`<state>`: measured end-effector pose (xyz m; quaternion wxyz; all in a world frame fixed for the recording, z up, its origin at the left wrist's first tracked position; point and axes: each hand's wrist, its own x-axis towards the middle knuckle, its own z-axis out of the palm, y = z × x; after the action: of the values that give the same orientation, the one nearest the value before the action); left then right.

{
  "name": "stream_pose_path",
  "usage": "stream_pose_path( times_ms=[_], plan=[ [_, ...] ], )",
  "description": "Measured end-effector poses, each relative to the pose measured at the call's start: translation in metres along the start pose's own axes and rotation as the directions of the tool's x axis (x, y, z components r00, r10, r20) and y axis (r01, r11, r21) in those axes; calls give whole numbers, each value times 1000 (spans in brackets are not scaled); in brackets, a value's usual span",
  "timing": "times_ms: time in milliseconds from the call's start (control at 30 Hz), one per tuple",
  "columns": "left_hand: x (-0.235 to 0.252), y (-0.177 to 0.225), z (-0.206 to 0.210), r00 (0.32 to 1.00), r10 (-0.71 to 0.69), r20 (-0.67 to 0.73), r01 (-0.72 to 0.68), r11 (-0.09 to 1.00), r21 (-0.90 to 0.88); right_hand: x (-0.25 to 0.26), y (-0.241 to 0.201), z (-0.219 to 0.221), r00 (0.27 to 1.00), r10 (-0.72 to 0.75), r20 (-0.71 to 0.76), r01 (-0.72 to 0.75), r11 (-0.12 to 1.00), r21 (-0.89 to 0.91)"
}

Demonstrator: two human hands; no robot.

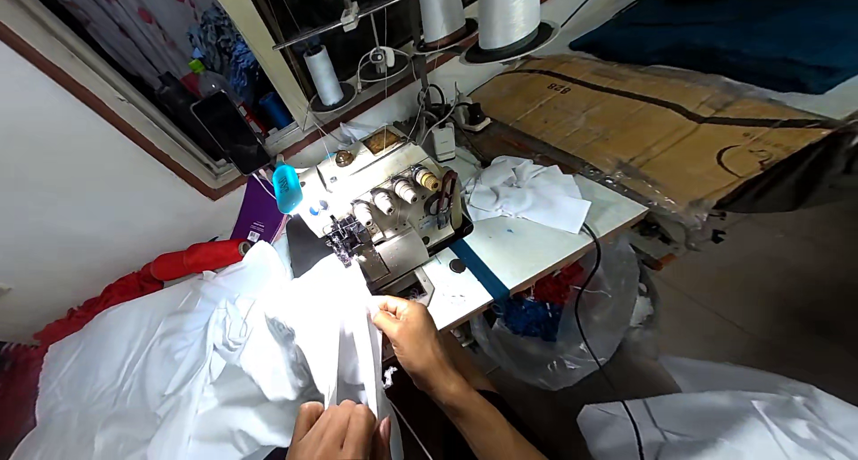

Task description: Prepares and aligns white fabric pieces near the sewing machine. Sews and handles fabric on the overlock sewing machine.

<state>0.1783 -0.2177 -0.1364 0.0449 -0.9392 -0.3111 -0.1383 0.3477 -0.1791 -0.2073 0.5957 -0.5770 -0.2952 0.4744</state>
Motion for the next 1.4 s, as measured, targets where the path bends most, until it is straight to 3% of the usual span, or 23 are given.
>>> stream_pose_path(
  times_ms=[200,367,600,800,900,1033,1100,1200,1400],
  plan=[
    [-6,6,13,999,28,-38,-26,999,48,-52,17,-10,989,66,129,-66,998,-3],
    [-16,14,25,994,61,-93,-52,994,93,-89,22,-18,992,-6,129,-6,996,91],
    [-20,22,30,983,124,-138,-99,979,176,-100,27,-18,981,-97,168,67,983,172],
    [-18,30,31,979,157,-129,-129,971,201,-102,20,-17,987,-51,154,22,983,184],
    [-16,34,31,979,172,-106,-153,973,170,-96,18,-18,979,29,204,-69,978,195],
    [5,5,25,992,82,-97,-90,992,-89,-93,23,-20,988,-6,156,-19,987,158],
    [30,-23,37,985,-6,-173,-2,999,-44,-97,26,-21,991,-5,134,-21,982,188],
    [58,-48,51,986,-103,-134,107,994,24,-107,22,-22,994,36,103,-58,976,212],
    [72,-57,53,989,-88,-115,101,988,114,-99,16,-18,994,70,89,-95,943,320]
  ],
)
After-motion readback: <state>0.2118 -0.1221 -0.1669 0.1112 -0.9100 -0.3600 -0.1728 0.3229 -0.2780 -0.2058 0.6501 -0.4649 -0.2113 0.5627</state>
